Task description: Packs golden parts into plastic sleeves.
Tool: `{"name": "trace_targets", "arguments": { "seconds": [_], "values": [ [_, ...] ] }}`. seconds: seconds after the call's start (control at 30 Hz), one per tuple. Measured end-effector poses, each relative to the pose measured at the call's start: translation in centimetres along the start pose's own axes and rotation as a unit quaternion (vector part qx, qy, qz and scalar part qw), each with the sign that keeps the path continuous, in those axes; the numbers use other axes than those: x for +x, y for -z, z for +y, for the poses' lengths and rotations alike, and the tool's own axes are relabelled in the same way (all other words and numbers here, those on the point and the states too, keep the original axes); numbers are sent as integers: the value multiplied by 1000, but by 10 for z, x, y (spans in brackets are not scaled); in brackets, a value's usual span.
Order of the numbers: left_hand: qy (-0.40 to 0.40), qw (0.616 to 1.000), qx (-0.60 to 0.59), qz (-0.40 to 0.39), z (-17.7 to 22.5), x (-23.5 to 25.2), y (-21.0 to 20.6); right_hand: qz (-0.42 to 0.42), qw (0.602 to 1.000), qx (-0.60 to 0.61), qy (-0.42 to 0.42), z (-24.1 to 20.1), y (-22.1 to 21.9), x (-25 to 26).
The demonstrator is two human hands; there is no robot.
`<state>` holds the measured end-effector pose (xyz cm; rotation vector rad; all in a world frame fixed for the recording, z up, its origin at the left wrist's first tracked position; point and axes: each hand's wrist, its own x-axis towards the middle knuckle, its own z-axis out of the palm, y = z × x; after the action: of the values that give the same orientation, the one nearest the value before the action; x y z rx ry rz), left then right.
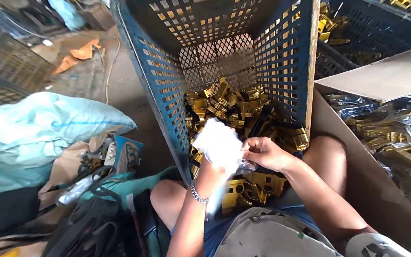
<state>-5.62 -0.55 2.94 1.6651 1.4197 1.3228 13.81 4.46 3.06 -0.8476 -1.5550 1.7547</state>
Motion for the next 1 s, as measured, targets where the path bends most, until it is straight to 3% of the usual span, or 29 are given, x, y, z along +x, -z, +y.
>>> {"name": "trace_targets", "arguments": {
  "seconds": [0.03, 0.1, 0.17, 0.23, 0.27, 0.33, 0.4, 0.47, 0.53, 0.6, 0.63, 0.67, 0.7, 0.77, 0.83, 0.87, 0.9, 0.93, 1.0],
  "values": [
    [-27, 994, 75, 75, -9, 7, 6, 29, 1000, 3, 0, 0, 1, 1],
    [-1, 985, 76, 153, -24, 17, 18, 110, 993, 37, 17, 4, -2, 1],
    [64, 993, -81, 62, -9, 11, 14, 120, 990, -20, 70, 10, -7, 4],
    [87, 975, -192, -70, 9, -2, -7, 22, 981, -143, 129, 8, -13, 2],
    [72, 971, -214, -82, 9, -7, -12, -28, 970, -199, 137, 0, -10, 0],
    [41, 980, -196, -14, -4, -11, -10, -44, 955, -260, 136, -16, 9, 4],
    [21, 990, -110, 89, -21, -9, 1, 31, 930, -343, 130, -23, 40, 17],
    [27, 985, -67, 159, -29, -3, 9, 57, 849, -508, 131, -6, 77, 43],
    [39, 975, -104, 193, -25, 1, 10, -24, 737, -675, -3, 15, 97, 65],
    [26, 964, -132, 227, -23, 3, 8, -82, 622, -779, -10, 38, 109, 78],
    [24, 960, -136, 245, -22, 5, 6, -107, 591, -799, -7, 34, 110, 79],
    [32, 955, -144, 259, -21, 6, 5, -115, 587, -801, 4, 24, 109, 78],
    [45, 950, -156, 266, -19, 6, 4, -93, 621, -778, 33, 12, 107, 73],
    [74, 939, -192, 274, -17, 9, 0, 41, 751, -644, 137, -6, 101, 54],
    [103, 930, -229, 269, -16, 14, -9, 194, 876, -392, 205, -19, 80, 34],
    [122, 924, -251, 261, -14, 15, -15, 229, 930, -217, 189, -22, 64, 22],
    [145, 916, -275, 253, -11, 17, -22, 223, 962, -39, 154, -23, 46, 13],
    [172, 905, -303, 246, -7, 17, -28, 194, 969, 90, 122, -19, 30, 6],
    [239, 874, -352, 235, 6, 18, -35, 161, 965, 186, 94, -2, -2, 4]
  ]
}}
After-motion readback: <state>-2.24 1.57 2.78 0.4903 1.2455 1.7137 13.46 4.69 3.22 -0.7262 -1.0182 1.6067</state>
